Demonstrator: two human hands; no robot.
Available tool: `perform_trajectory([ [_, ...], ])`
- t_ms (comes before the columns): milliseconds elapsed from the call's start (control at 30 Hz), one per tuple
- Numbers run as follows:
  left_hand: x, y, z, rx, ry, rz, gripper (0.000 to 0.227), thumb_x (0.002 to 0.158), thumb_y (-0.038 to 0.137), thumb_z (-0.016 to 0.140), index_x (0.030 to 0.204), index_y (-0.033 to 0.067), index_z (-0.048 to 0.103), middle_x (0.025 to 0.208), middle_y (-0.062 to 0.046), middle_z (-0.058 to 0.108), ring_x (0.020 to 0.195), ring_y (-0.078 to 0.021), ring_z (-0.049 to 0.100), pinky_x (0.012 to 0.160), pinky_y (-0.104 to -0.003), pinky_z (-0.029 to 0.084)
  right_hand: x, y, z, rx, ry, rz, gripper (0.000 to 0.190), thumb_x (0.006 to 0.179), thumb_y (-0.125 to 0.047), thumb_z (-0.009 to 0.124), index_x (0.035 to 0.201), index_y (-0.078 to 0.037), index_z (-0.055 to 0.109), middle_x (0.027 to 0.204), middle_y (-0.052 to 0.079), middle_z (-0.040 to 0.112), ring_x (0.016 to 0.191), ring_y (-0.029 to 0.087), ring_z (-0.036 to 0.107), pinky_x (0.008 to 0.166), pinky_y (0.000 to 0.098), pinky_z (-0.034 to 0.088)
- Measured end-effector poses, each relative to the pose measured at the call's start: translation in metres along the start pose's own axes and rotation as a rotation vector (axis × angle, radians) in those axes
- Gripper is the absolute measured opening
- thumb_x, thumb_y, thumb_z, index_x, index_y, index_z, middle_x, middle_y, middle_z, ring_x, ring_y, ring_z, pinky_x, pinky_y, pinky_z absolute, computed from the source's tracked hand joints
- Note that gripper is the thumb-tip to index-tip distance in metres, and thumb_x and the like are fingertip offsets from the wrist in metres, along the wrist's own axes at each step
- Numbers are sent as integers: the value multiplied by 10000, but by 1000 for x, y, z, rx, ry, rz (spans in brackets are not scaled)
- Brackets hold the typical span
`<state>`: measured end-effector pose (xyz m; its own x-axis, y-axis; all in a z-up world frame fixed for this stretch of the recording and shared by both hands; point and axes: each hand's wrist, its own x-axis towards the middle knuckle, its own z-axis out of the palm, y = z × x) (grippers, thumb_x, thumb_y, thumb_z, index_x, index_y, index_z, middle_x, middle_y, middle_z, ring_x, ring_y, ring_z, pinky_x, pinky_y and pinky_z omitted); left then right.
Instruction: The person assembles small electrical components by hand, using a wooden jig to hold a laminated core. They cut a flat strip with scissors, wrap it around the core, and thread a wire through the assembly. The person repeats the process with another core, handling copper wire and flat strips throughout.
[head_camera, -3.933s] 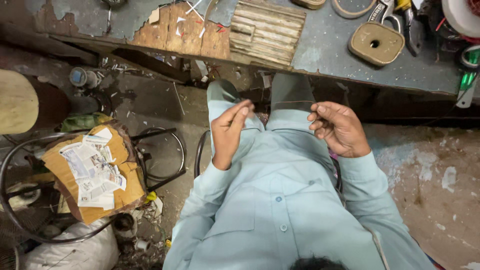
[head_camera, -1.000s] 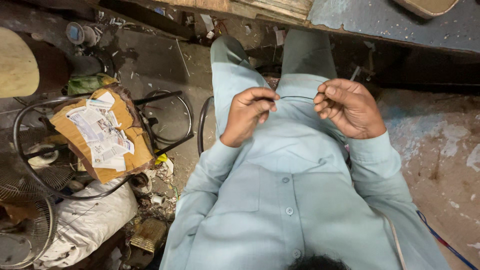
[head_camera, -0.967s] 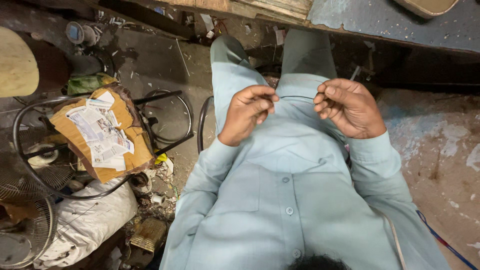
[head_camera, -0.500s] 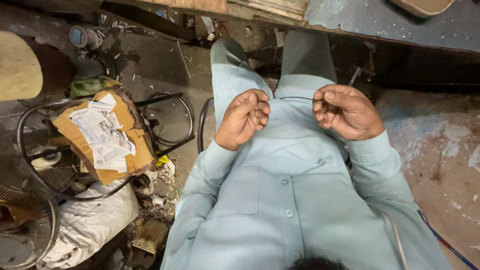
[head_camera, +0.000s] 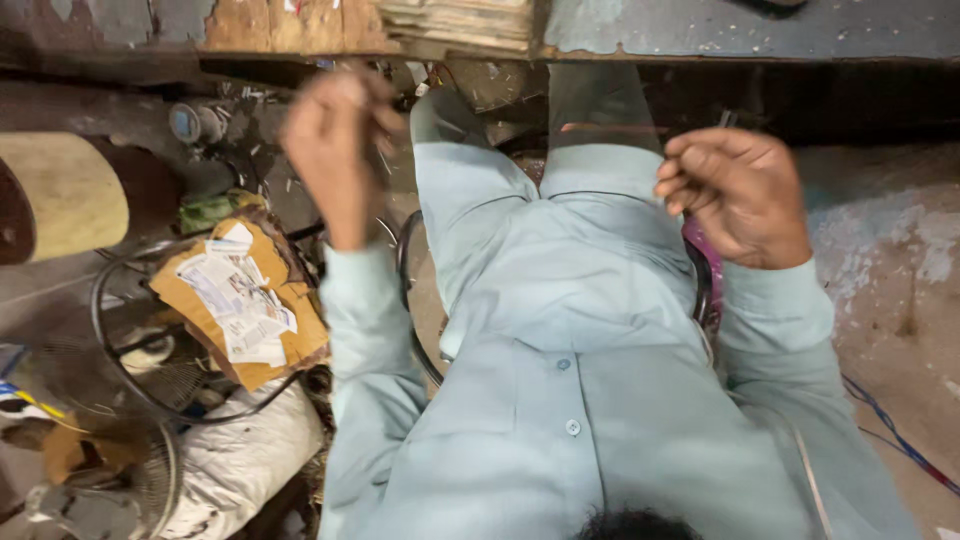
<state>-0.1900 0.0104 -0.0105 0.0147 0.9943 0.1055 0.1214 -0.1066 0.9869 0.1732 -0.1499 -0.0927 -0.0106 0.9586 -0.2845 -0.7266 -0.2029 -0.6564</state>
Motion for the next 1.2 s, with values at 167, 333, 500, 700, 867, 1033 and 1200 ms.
perform_trajectory([
  [167,111,-13,7,570,-198,591,98,1033,26,737,1093,-49,718,1040,-108,762,907,-199,702,808,-328,557,0,-17,-8,46,47,-139,117,1115,9,632,1166,99,685,1019,229,728,881,276,754,710,343,622],
  [333,139,-32,18,506,-448,443,87,982,-26,731,1068,-38,724,1015,-123,738,924,-198,656,848,-315,517,0,-17,-11,19,111,-166,120,1107,14,648,1166,111,686,1022,242,726,874,278,748,740,347,624],
  [500,150,-57,16,370,-470,377,163,980,67,577,1041,-42,683,1085,-78,699,1000,-179,620,931,-316,504,10,-21,-16,-20,119,-185,123,1115,11,653,1171,117,677,1031,243,722,876,277,748,747,346,624],
  [700,160,-90,13,1,-386,74,312,1021,182,412,1035,-53,618,1117,-35,632,986,-128,543,957,-291,468,21,-24,-10,-27,113,-175,122,1118,18,641,1175,120,675,1031,246,719,875,278,745,749,350,624],
  [867,162,-89,15,-201,-435,-38,213,1064,135,460,933,-15,534,974,-12,517,848,-125,467,836,-293,445,27,-23,-6,-18,104,-160,121,1112,24,632,1176,118,673,1031,245,719,871,279,746,749,350,625],
  [1033,154,-57,13,352,-466,437,73,982,-11,633,1041,-43,662,1080,-111,660,996,-252,621,927,-331,495,30,-21,-3,-52,102,-161,116,1118,26,631,1177,117,670,1029,245,717,871,276,743,746,349,624],
  [1200,147,-20,-1,556,-567,455,332,820,-201,597,1109,-50,656,1178,-179,681,1078,-316,680,948,-355,524,32,-24,1,-62,115,-162,122,1112,20,640,1177,119,670,1033,243,719,869,274,743,750,350,625],
])
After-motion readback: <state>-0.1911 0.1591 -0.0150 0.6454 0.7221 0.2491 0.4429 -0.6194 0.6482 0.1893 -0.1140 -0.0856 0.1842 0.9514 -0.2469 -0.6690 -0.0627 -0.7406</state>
